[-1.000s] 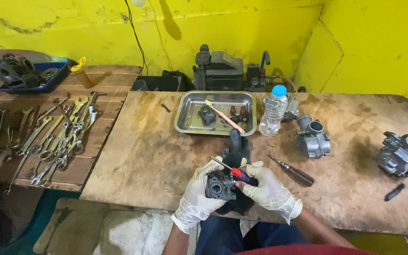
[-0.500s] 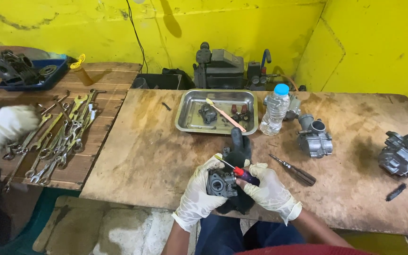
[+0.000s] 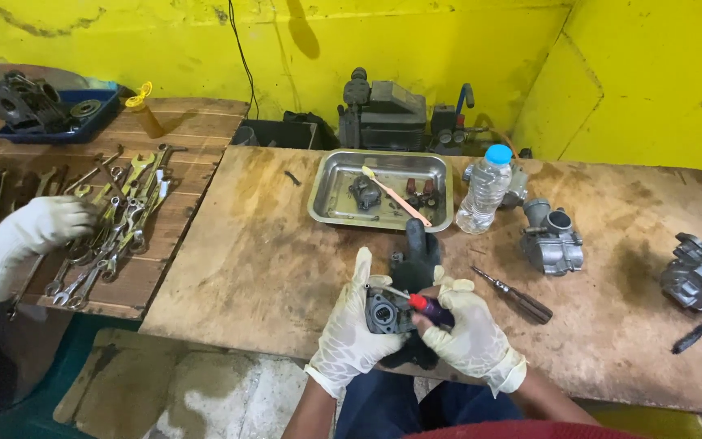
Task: The person holds a carburetor in gloved hands and uses a screwdriver to adjust internal components. The person repeatedly inserts and turns the screwdriver inside the carburetor body while rotating the part to access different areas.
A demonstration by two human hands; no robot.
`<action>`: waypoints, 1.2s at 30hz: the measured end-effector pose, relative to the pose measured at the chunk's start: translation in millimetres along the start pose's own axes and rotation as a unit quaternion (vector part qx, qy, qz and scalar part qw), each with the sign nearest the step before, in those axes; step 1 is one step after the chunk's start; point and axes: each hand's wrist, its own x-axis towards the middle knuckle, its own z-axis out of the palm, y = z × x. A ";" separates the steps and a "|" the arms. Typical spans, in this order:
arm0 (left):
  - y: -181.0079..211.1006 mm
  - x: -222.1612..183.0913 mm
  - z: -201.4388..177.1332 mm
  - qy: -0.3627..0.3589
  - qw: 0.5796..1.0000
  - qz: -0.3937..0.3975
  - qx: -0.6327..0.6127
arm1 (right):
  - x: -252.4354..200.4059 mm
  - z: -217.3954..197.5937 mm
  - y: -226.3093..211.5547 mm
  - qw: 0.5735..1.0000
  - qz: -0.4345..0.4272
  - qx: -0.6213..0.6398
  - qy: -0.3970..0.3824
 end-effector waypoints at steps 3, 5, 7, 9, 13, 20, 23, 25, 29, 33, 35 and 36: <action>40.4 13.3 -3.8 0.105 0.687 -0.480 -0.536 | 5.8 -2.3 -6.8 0.998 -0.029 -0.001 -0.062; 15.9 -4.1 -10.0 -0.052 0.991 0.081 -0.095 | 6.3 2.2 3.1 0.996 0.015 -0.018 -0.086; 0.9 -7.6 -14.0 -0.064 0.993 0.068 -0.066 | 8.4 -4.6 -2.4 0.995 0.052 -0.001 -0.087; -6.6 -9.7 -15.8 -0.079 0.995 0.055 -0.037 | 6.9 -6.0 6.3 0.992 0.091 0.017 -0.086; -6.5 -9.5 -16.3 -0.086 0.985 0.004 -0.152 | 0.3 -3.8 40.3 0.977 0.184 0.009 -0.107; -23.6 -12.8 -11.0 -0.058 0.990 0.057 -0.117 | -3.1 -2.7 43.2 0.968 0.225 0.033 -0.108; -23.3 -14.5 -13.1 -0.059 0.991 0.064 -0.101 | -2.7 -1.8 40.6 0.975 0.196 0.038 -0.094; -31.3 -15.3 -11.5 -0.056 0.994 0.071 -0.065 | -4.0 -2.8 36.8 0.979 0.180 0.041 -0.089; -25.1 -10.6 -13.6 -0.071 0.997 0.014 0.032 | -6.9 -13.2 21.3 0.988 0.113 0.006 -0.107; -38.3 -13.2 -10.3 -0.048 0.996 0.074 -0.031 | -3.9 -52.3 -11.6 0.975 0.145 -0.062 -0.159; -40.4 -10.8 -7.3 -0.035 0.996 0.072 -0.036 | -17.6 -65.0 12.7 0.971 0.084 -0.171 -0.140; -36.5 -12.6 -8.7 -0.038 0.996 0.071 -0.036 | -19.3 -71.9 15.3 0.971 0.087 -0.171 -0.140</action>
